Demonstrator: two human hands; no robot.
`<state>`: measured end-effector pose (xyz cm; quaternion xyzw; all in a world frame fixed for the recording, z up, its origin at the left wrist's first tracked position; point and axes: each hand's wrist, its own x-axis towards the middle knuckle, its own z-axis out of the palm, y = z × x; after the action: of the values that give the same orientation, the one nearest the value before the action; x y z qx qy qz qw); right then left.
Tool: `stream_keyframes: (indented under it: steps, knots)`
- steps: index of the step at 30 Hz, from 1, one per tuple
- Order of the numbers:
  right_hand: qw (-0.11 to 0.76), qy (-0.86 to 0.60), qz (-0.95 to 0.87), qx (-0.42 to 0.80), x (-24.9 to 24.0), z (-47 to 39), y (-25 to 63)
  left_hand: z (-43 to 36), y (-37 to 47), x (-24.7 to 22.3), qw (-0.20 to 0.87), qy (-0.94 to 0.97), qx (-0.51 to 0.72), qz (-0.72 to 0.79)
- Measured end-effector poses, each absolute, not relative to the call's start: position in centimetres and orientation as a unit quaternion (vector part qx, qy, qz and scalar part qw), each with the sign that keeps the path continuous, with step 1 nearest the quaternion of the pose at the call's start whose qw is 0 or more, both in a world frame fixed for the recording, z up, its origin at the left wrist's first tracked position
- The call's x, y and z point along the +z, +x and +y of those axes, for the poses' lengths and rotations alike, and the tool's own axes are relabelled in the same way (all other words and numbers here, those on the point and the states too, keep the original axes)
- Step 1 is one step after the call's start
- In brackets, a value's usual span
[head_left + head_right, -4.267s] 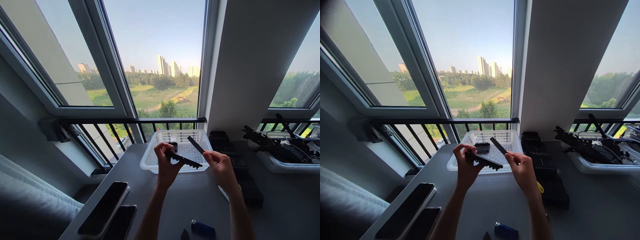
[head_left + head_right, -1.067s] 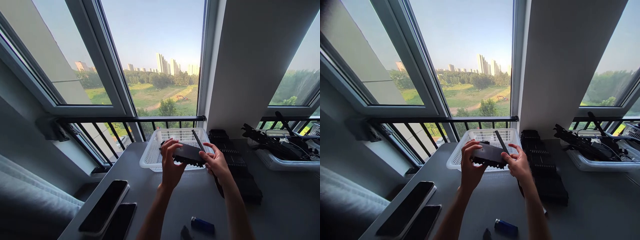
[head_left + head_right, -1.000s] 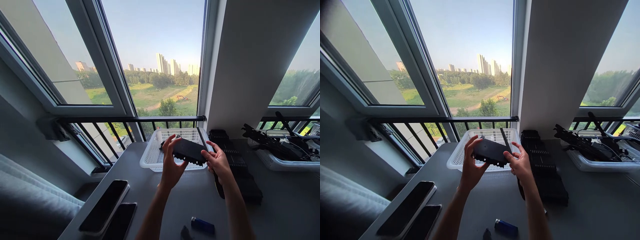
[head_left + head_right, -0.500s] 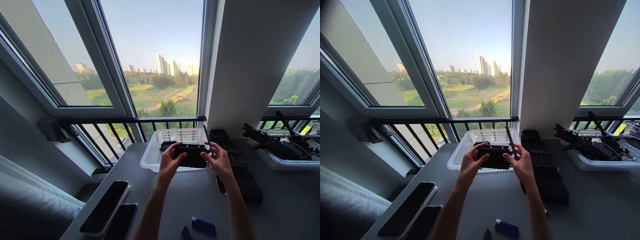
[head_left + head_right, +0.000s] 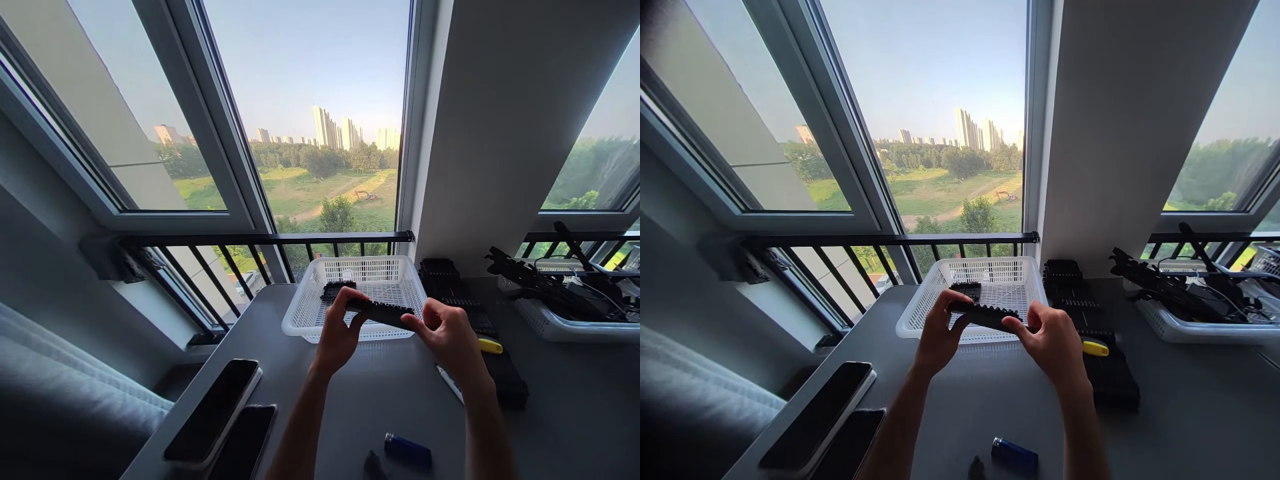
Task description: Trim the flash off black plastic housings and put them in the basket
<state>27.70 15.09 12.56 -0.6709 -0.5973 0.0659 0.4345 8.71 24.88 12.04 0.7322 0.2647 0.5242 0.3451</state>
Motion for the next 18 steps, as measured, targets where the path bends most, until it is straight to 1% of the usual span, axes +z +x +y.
stream_keyframes:
  steps: [2, 7, 13, 18]
  knots:
    - [0.42, -0.682, -0.595, 0.061, 12.6, 15.1, 27.5, 24.7, 8.6, 12.2, 0.337, 0.742, 0.52, 0.256]
    - [0.434, -0.683, -0.585, 0.059, 12.5, 15.2, 27.5, 24.7, 8.4, 12.0, 0.329, 0.746, 0.519, 0.257]
    - [0.445, -0.677, -0.582, 0.065, 12.4, 15.0, 28.2, 25.6, 7.7, 11.5, 0.335, 0.721, 0.549, 0.257]
    - [0.446, -0.671, -0.587, 0.079, 12.3, 15.0, 27.9, 25.0, 8.1, 11.8, 0.337, 0.743, 0.521, 0.252]
